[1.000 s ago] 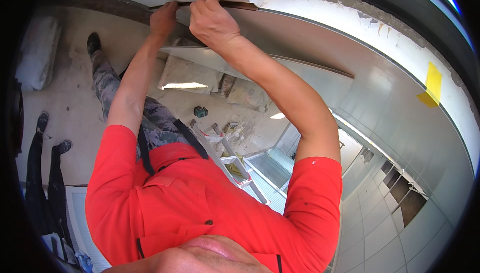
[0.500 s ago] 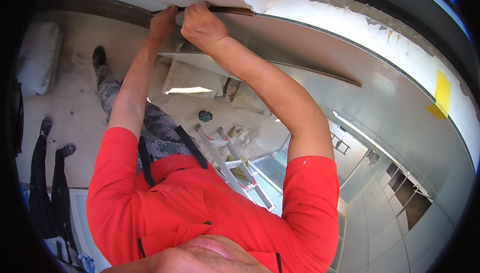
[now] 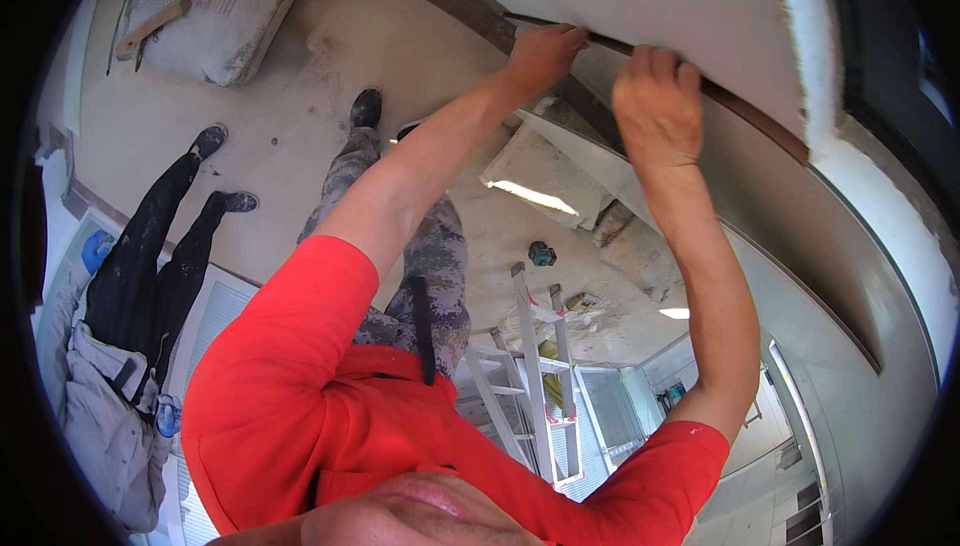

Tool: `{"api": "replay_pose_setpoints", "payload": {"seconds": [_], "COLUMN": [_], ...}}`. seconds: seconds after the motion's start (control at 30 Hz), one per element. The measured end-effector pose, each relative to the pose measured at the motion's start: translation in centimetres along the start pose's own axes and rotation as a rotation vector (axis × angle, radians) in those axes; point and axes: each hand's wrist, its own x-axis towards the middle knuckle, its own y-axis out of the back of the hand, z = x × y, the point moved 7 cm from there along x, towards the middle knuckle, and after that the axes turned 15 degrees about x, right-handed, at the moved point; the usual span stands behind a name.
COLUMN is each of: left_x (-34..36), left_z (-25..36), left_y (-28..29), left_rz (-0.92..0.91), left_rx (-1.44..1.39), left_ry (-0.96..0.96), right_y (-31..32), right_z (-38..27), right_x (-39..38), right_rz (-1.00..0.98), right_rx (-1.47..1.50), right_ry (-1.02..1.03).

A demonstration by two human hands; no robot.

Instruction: The person uses a manual tile cutter to score and snap a white panel, then carries it to a wall and fits it into place. He uses a wooden block to tap the panel flush, applies sealant with a caulking gun to the back of another panel, and positions it against the wall.

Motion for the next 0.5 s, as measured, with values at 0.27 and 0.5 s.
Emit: {"api": "replay_pose_setpoints", "payload": {"seconds": [0.27, 0.5], "left_x": [-1.9, -5.2], "left_z": [-5.4, -15.2], "left_y": [-4.6, -12.8], "left_rz": [0.092, 0.271], "left_rx": [-0.214, -0.233], "left_ry": [0.046, 0.144], "right_y": [-1.3, -2.8], "right_z": [-0.1, 0.2], "right_x": [-0.5, -1.1], "right_rz": [-0.041, -0.176], "right_rx": [-0.066, -0.108], "right_ry": [-0.120, -0.234]}}
